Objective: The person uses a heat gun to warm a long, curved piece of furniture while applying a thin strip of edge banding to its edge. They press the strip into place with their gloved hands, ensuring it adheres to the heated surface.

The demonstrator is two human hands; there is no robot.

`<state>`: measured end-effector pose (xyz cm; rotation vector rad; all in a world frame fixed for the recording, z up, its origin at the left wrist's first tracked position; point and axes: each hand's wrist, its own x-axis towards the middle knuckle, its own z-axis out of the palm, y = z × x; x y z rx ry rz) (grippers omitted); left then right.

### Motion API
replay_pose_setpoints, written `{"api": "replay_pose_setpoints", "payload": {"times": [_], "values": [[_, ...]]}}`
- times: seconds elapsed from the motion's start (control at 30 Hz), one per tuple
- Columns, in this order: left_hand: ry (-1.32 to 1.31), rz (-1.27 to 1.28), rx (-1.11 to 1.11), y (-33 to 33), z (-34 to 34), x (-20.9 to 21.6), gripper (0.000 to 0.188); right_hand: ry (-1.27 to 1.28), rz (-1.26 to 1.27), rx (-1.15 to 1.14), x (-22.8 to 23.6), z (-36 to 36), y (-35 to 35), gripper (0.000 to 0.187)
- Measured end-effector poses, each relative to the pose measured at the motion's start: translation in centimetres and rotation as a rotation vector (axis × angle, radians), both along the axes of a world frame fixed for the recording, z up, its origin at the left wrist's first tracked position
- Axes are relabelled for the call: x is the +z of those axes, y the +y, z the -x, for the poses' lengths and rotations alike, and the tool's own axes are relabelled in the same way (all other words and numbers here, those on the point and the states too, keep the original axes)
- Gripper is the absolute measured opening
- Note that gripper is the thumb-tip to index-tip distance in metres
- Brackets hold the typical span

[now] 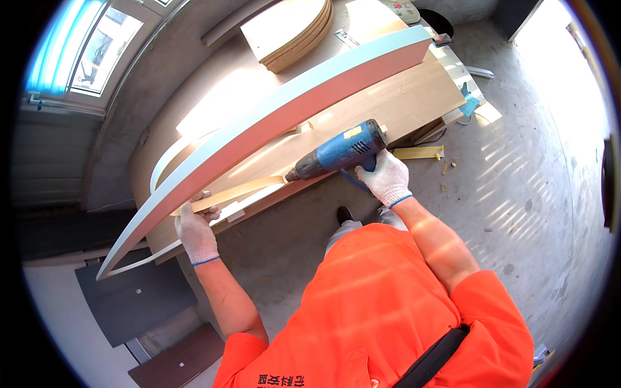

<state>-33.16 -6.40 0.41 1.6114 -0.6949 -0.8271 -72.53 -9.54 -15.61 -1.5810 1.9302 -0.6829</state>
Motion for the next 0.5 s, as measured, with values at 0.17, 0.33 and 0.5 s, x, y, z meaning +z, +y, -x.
{"api": "replay_pose_setpoints", "payload": {"times": [0.17, 0.33, 0.5], "values": [[-0.006, -0.002, 0.002, 0.3, 0.9, -0.2, 0.049, -0.078, 0.079, 0.018, 4.0, -0.5, 0.1, 0.050], [-0.014, -0.016, -0.025, 0.3, 0.7, -0.7, 0.047, -0.167, 0.188, 0.052, 7.0, -1.1, -0.1, 0.048], [-0.009, 0.013, -0.039, 0.2, 0.0, -0.6, 0.048, -0.116, 0.103, 0.029, 5.4, -0.6, -0.2, 0.049]]}}
